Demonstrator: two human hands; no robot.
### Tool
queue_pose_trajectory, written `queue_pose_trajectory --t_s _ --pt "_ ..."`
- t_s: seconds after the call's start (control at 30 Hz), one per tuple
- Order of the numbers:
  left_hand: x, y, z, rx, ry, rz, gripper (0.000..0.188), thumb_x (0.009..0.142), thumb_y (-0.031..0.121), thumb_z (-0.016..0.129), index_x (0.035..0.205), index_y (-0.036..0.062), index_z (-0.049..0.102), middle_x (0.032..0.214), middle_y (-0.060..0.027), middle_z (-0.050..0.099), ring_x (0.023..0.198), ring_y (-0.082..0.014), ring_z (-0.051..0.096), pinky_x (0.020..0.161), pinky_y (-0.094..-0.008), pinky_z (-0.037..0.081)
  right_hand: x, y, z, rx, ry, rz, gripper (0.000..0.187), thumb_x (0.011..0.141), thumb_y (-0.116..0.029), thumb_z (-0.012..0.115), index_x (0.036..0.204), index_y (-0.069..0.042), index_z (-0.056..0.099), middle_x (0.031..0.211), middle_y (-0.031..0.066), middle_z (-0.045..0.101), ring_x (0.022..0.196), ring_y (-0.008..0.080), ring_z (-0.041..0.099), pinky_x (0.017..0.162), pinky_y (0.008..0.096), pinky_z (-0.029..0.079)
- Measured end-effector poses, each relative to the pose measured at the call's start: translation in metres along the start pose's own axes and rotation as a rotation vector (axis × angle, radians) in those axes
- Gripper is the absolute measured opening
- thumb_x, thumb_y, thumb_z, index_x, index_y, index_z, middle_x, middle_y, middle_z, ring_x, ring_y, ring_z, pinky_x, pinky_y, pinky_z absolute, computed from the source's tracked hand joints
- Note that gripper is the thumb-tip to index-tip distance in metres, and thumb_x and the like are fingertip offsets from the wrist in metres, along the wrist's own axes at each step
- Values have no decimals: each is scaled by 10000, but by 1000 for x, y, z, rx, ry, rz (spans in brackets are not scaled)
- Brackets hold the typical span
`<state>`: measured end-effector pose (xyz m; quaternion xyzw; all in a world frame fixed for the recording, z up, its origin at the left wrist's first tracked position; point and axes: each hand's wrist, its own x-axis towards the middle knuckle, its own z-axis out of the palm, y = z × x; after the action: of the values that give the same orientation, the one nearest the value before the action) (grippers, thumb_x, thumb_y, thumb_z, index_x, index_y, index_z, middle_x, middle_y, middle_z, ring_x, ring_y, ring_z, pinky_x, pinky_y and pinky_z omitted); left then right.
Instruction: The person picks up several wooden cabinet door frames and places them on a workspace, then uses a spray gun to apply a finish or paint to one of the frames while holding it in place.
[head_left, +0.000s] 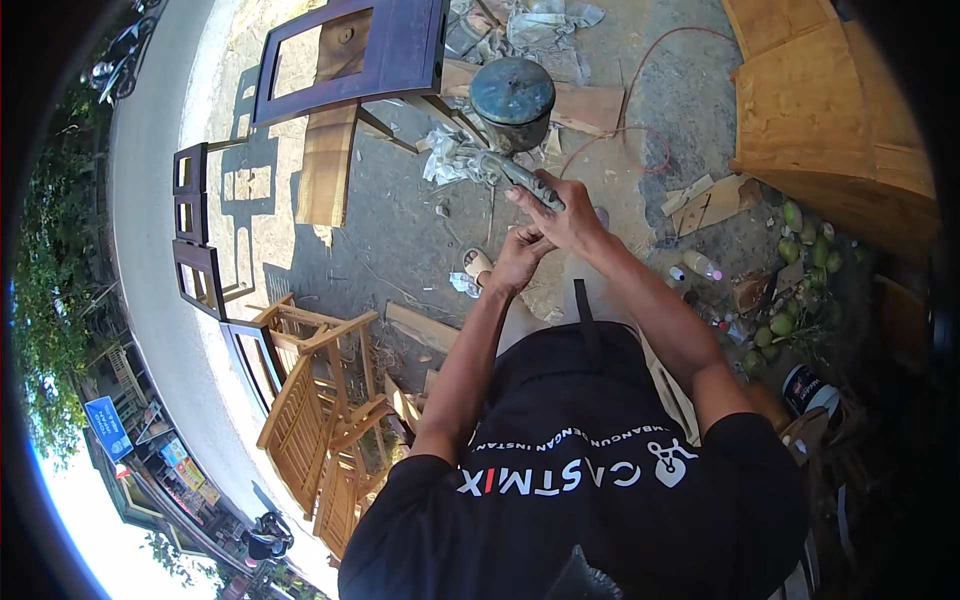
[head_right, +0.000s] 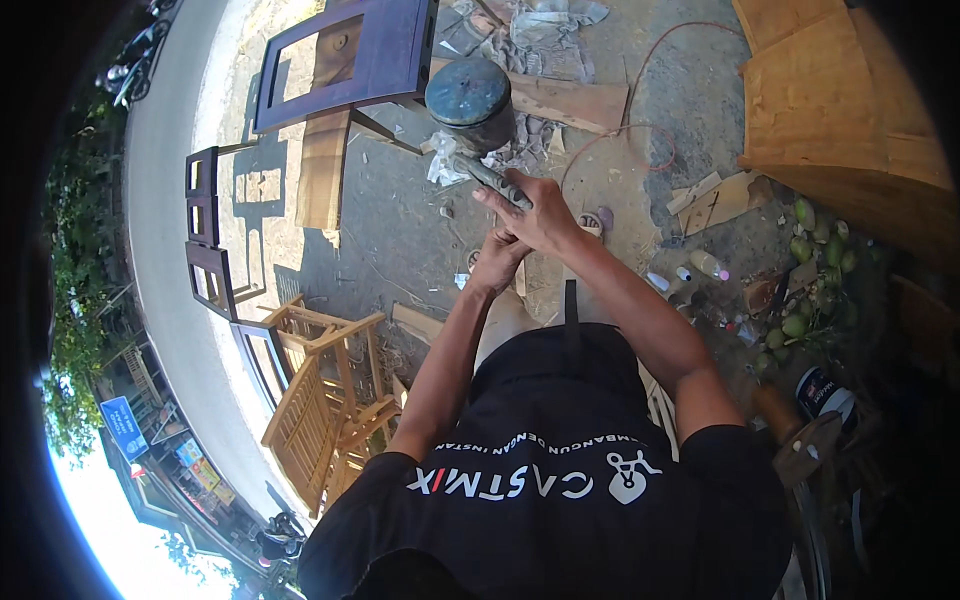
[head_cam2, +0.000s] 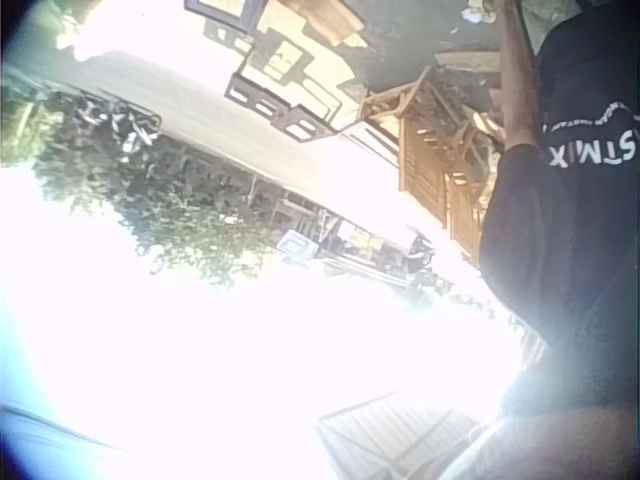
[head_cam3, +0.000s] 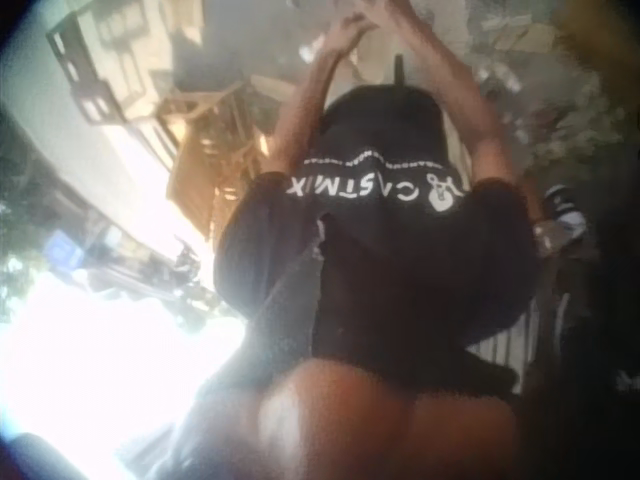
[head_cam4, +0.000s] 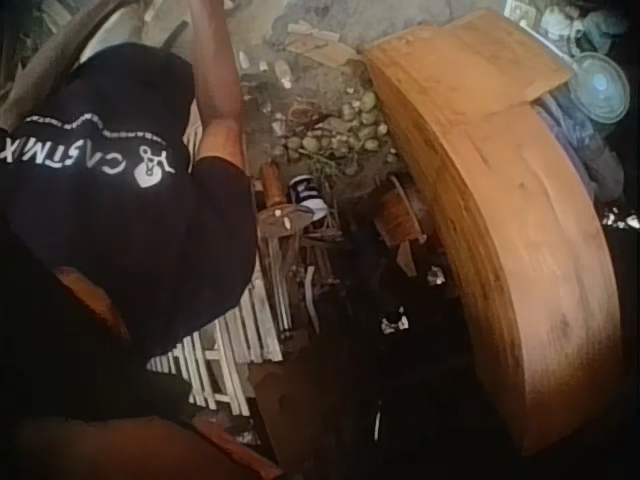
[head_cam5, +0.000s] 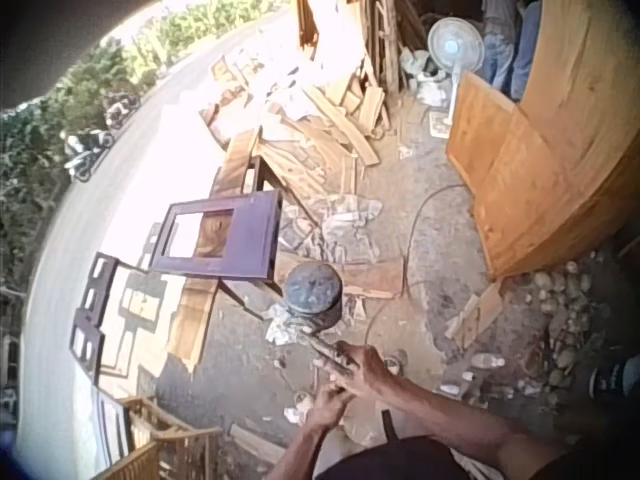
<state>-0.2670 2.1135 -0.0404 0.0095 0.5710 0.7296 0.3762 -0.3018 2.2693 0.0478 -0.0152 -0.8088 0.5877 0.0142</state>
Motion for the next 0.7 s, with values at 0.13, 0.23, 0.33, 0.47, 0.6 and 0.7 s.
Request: queue_pose_trajectory --t_s 0.13,0.23,0.33,0.47,0.6,0.7 --pt "52 18 30 -176 20 44 223 966 1 634 1178 -38 692 1112 -75 728 1011 -139 667 963 -322 521 41 6 -37 19 39 71 407 944 -394 711 1047 0 702 763 202 702 686 318 709 645 409 527" --pt "83 31 39 -244 20 99 225 967 -1 632 1181 -41 687 1117 -82 725 1012 -144 672 955 -321 529 70 13 -50 -13 139 1 411 945 -398 707 1039 2 700 788 227 707 752 378 724 664 423 536" --pt "102 44 48 -272 54 55 222 973 8 631 1183 -40 685 1120 -73 724 1012 -145 671 956 -319 532 88 20 -63 -12 143 -4 391 975 -375 682 1066 5 698 682 72 626 633 116 513 587 342 464" --pt "105 49 58 -207 69 73 218 972 17 639 1180 -34 682 1130 -76 719 1024 -159 674 963 -329 536 92 16 -78 31 -6 -28 445 959 -422 691 1070 8 698 699 76 638 651 120 538 615 351 481" --pt "100 47 63 -197 91 51 244 979 55 641 1201 -44 660 1182 -112 698 1072 -199 673 984 -363 533 96 7 -88 13 -224 103 409 942 -405 712 1173 -69 731 996 191 750 899 342 734 792 411 551" --pt "99 56 64 -152 114 26 325 983 92 655 1284 -26 623 1233 -117 680 1107 -204 661 995 -367 526 115 14 -89 -41 -170 102 441 948 -447 693 1187 -78 726 1006 187 752 901 320 735 804 399 545"
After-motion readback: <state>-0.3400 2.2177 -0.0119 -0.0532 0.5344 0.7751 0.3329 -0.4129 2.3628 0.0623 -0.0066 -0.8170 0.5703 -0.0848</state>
